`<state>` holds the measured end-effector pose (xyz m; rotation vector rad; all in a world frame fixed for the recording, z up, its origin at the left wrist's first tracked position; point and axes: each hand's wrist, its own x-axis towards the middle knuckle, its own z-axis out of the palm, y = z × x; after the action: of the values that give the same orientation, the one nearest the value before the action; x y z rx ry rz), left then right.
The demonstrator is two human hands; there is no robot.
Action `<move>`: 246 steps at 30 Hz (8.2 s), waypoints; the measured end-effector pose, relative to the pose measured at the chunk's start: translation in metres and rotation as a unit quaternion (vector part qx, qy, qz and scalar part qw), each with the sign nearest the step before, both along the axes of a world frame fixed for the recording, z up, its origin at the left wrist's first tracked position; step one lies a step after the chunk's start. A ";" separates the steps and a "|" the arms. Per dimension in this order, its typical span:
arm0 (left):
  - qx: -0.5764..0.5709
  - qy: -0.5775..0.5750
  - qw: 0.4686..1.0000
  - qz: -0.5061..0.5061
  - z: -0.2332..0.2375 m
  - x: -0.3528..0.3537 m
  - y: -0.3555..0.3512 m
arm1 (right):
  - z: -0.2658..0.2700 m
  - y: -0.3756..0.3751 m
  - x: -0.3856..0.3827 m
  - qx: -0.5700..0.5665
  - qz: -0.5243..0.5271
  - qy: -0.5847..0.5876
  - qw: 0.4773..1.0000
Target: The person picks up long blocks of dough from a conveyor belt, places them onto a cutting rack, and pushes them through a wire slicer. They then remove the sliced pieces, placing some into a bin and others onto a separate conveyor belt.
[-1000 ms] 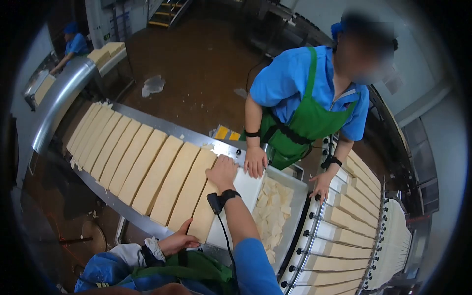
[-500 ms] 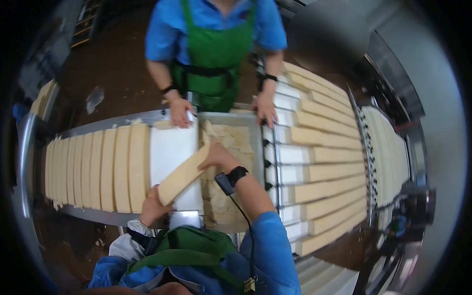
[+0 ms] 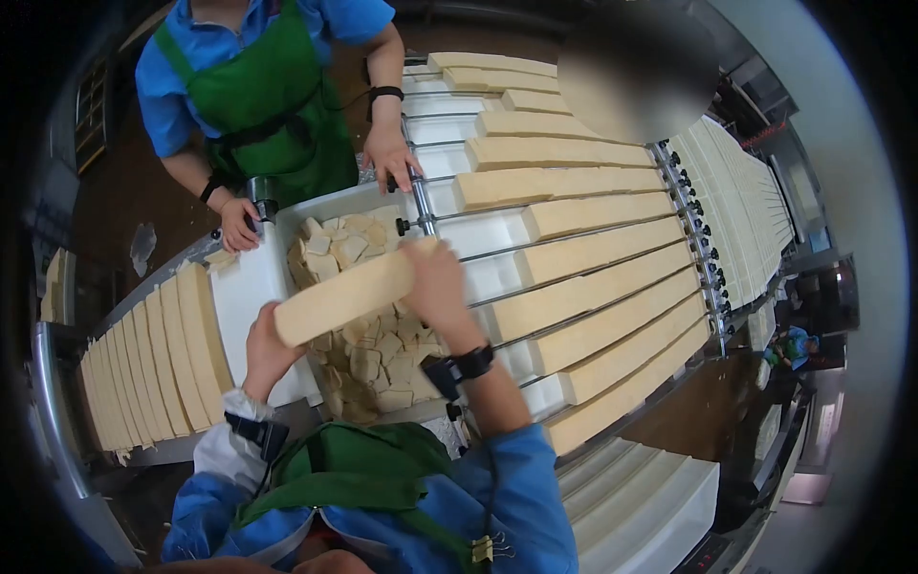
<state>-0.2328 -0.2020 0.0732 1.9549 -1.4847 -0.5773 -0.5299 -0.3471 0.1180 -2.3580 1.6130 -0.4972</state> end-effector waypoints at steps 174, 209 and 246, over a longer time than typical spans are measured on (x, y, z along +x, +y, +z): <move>0.329 0.372 0.813 -0.305 0.065 -0.248 0.101 | 0.012 0.301 -0.161 -0.047 -0.286 -0.060 0.955; 0.227 0.478 0.832 -0.166 0.061 -0.140 0.049 | -0.037 0.324 -0.252 -0.012 -0.341 -0.066 0.938; 0.130 0.518 0.795 0.289 -0.059 0.175 0.238 | -0.133 0.078 0.501 -0.035 0.340 0.016 0.940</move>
<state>-0.0574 0.0359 0.0138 1.6327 -0.1112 -1.3064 -0.0290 -0.2695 -0.0155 -2.7634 0.6959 -0.3644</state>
